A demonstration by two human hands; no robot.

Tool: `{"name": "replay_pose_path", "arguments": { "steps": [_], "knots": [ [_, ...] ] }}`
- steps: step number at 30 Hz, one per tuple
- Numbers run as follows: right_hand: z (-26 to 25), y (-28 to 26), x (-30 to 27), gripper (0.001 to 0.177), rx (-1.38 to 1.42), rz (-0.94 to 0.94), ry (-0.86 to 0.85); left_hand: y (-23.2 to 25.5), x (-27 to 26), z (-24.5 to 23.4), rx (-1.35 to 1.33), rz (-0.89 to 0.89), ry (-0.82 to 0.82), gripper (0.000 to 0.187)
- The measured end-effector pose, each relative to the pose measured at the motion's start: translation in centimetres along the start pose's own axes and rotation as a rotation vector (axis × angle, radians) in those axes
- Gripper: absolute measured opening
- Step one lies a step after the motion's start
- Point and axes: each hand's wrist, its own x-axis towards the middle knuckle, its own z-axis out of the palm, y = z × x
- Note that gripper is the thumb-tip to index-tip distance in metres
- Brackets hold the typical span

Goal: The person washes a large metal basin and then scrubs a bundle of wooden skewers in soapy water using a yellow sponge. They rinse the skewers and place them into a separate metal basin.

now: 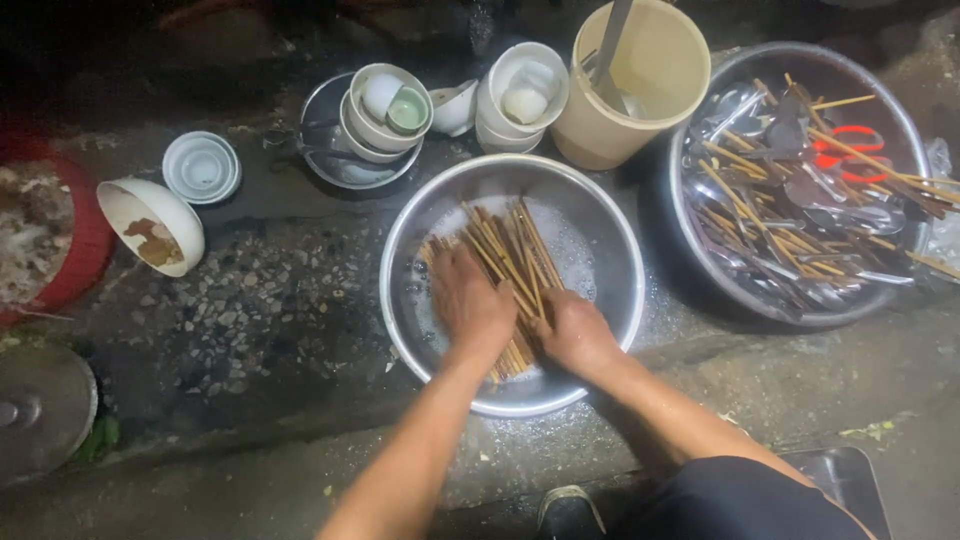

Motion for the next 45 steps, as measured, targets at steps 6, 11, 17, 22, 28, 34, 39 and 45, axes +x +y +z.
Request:
{"name": "replay_pose_path", "arguments": {
  "steps": [6,11,17,22,28,34,39,45],
  "knots": [
    [-5.6,-4.0,-2.2,0.072,-0.260,-0.032,0.094,0.2,-0.1,-1.1,0.486,0.157,-0.264,0.085],
    [-2.6,-2.7,1.8,0.077,-0.032,0.038,-0.069,-1.8,0.7,1.2,0.467,0.251,-0.153,0.082],
    [-0.3,-1.4,3.7,0.077,0.095,0.105,-0.152,-8.7,5.2,4.5,0.520,0.387,0.204,0.052],
    [-4.5,-5.5,2.4,0.070,0.479,0.247,-0.083,-3.9,1.2,5.5,-0.002,0.265,0.351,0.121],
    [-4.4,-5.0,1.6,0.070,0.325,0.107,-0.052,-0.4,1.9,7.9,-0.654,-0.194,0.110,0.096],
    [-4.6,-2.0,1.9,0.068,0.073,-0.193,0.175,-7.2,6.1,10.2,-0.161,-0.266,0.069,0.076],
    [-0.2,-0.3,5.4,0.108,0.426,0.321,-0.175,-0.7,2.1,7.2,-0.514,-0.452,0.066,0.111],
    [-3.3,-4.9,0.4,0.087,0.300,0.071,-0.031,-1.5,2.7,7.1,-1.014,-0.417,-0.091,0.089]
  ]
}}
